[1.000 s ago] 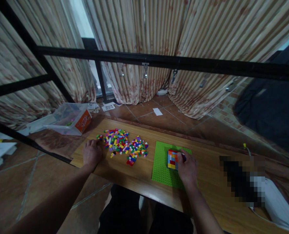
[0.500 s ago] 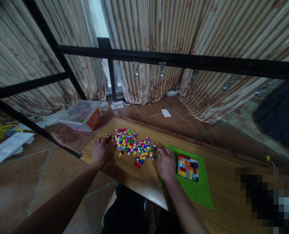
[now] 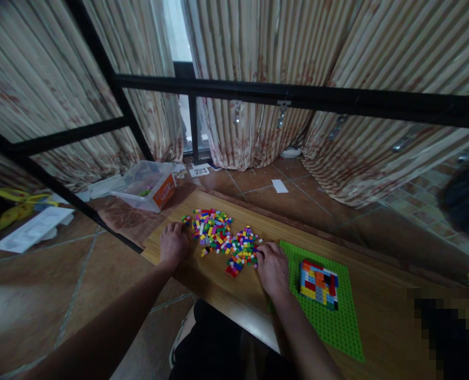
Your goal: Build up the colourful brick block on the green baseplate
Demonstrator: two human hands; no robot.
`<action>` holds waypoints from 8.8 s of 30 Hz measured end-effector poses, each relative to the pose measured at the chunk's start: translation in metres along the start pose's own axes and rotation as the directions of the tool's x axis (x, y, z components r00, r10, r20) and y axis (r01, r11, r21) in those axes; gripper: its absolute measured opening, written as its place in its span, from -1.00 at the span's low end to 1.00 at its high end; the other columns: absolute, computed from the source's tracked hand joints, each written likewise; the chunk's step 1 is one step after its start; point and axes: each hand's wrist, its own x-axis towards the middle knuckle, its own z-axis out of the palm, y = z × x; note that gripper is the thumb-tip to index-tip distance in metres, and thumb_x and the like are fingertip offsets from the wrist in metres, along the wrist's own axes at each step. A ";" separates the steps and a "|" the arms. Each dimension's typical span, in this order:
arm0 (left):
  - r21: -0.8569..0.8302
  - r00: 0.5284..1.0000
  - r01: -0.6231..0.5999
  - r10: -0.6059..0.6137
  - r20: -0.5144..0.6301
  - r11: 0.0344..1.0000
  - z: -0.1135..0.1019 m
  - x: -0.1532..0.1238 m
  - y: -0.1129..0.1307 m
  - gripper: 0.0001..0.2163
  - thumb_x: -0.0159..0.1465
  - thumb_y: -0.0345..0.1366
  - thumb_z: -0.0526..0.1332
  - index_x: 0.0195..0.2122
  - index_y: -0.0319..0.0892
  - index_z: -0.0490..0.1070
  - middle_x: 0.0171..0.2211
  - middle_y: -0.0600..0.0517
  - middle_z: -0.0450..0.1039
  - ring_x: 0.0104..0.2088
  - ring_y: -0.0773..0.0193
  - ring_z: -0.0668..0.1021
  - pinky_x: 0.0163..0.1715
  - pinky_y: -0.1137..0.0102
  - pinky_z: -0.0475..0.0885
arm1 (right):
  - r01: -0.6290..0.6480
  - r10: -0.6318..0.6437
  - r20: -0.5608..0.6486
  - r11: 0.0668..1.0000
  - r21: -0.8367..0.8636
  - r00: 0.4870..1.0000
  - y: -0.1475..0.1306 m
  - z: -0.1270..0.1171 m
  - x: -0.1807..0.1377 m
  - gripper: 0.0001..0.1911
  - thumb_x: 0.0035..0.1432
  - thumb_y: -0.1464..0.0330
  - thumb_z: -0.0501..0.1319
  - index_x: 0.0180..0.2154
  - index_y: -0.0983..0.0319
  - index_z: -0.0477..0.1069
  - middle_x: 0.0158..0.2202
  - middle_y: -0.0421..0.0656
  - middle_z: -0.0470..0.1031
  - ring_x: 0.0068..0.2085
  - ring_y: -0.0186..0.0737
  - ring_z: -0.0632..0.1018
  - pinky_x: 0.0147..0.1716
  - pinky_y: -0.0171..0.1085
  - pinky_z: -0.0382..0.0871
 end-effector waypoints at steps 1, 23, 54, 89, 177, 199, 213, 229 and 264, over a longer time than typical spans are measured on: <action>0.001 1.000 0.002 -0.002 0.003 1.000 0.000 0.000 0.000 -0.69 0.27 -0.44 0.01 0.00 -0.25 0.39 -0.03 -0.18 0.41 -0.02 0.02 0.40 -0.08 0.20 0.30 | 0.008 -0.008 0.004 1.000 0.013 1.000 -0.003 0.001 0.000 -0.77 0.21 0.34 0.07 -0.28 0.18 0.50 -0.20 -0.06 0.46 -0.15 -0.07 0.45 -0.09 -0.11 0.32; 0.017 0.998 0.037 -0.038 0.046 0.999 -0.002 -0.003 0.002 -0.70 0.26 -0.40 0.03 0.00 -0.19 0.37 -0.02 -0.12 0.38 -0.01 0.08 0.39 -0.03 0.23 0.29 | 0.061 -0.069 0.157 0.997 0.054 0.985 -0.087 0.046 0.099 -0.76 0.21 0.38 0.09 -0.17 0.22 0.51 -0.17 -0.06 0.51 -0.10 -0.11 0.49 -0.07 -0.23 0.29; 0.002 0.999 0.021 -0.021 0.025 1.000 -0.002 0.000 0.000 -0.68 0.27 -0.40 0.00 0.00 -0.21 0.38 0.00 -0.15 0.39 0.01 0.06 0.39 -0.04 0.21 0.30 | -0.195 0.225 0.057 0.653 0.732 0.973 -0.083 0.027 0.061 -0.80 0.09 0.20 0.21 -0.29 0.18 0.40 -0.36 -0.18 0.52 -0.37 -0.22 0.53 -0.31 -0.23 0.42; 0.101 0.997 -0.015 0.008 0.075 0.995 -0.017 0.012 0.006 -0.60 0.31 -0.32 -0.07 0.07 -0.33 0.37 0.01 -0.28 0.37 0.02 -0.09 0.39 -0.08 0.14 0.34 | -0.445 0.478 -0.493 0.875 0.191 0.727 0.053 -0.074 -0.085 -0.71 0.13 0.11 0.17 -0.32 0.16 0.51 -0.30 -0.08 0.57 -0.21 -0.05 0.51 -0.16 -0.11 0.36; 0.052 0.999 -0.026 0.028 -0.030 0.998 0.002 0.010 -0.002 -0.64 0.25 -0.36 0.01 0.01 -0.28 0.42 -0.03 -0.24 0.40 -0.03 -0.04 0.40 -0.11 0.16 0.33 | -0.677 0.713 -0.209 0.702 0.221 0.670 0.097 -0.106 -0.062 -0.38 0.25 0.03 -0.14 -0.19 0.36 0.47 -0.30 0.10 0.55 -0.30 -0.04 0.55 -0.30 -0.17 0.33; 0.047 1.000 0.012 -0.012 0.004 0.999 -0.002 0.004 0.004 -0.66 0.25 -0.41 0.03 0.02 -0.26 0.41 -0.03 -0.20 0.41 0.00 -0.01 0.40 -0.06 0.18 0.31 | -0.518 0.469 -0.242 0.828 -0.214 0.850 0.100 -0.068 -0.063 -0.42 0.27 0.05 -0.09 -0.09 0.36 0.46 -0.18 0.14 0.50 -0.14 0.10 0.46 -0.11 -0.01 0.29; 0.023 1.000 0.015 -0.015 0.005 1.000 0.001 0.002 0.002 -0.67 0.25 -0.42 0.03 0.00 -0.23 0.41 -0.01 -0.18 0.40 0.01 0.02 0.39 -0.03 0.19 0.29 | -0.086 0.102 -0.148 0.990 0.111 0.984 -0.048 -0.022 -0.077 -0.72 0.29 0.21 0.04 -0.19 0.18 0.46 -0.14 -0.05 0.50 -0.09 -0.07 0.46 -0.04 -0.10 0.28; 0.018 0.999 0.016 -0.017 0.029 1.000 -0.001 0.001 0.002 -0.65 0.24 -0.44 0.02 0.03 -0.23 0.39 0.01 -0.18 0.39 0.02 0.01 0.38 -0.05 0.19 0.29 | -0.120 0.119 -0.033 0.993 -0.017 0.992 -0.081 0.005 -0.067 -0.80 0.25 0.24 0.09 -0.26 0.17 0.43 -0.23 -0.08 0.50 -0.16 -0.04 0.41 -0.19 -0.15 0.15; 0.042 1.000 0.018 -0.018 0.018 0.999 0.000 0.002 0.003 -0.67 0.26 -0.41 0.03 0.02 -0.22 0.39 0.00 -0.16 0.40 0.01 0.03 0.40 -0.03 0.21 0.29 | 0.034 -0.035 0.024 0.999 0.030 0.999 -0.064 -0.005 -0.055 -0.80 0.23 0.34 0.15 -0.14 0.12 0.50 -0.08 -0.13 0.43 -0.09 -0.08 0.37 -0.12 -0.13 0.20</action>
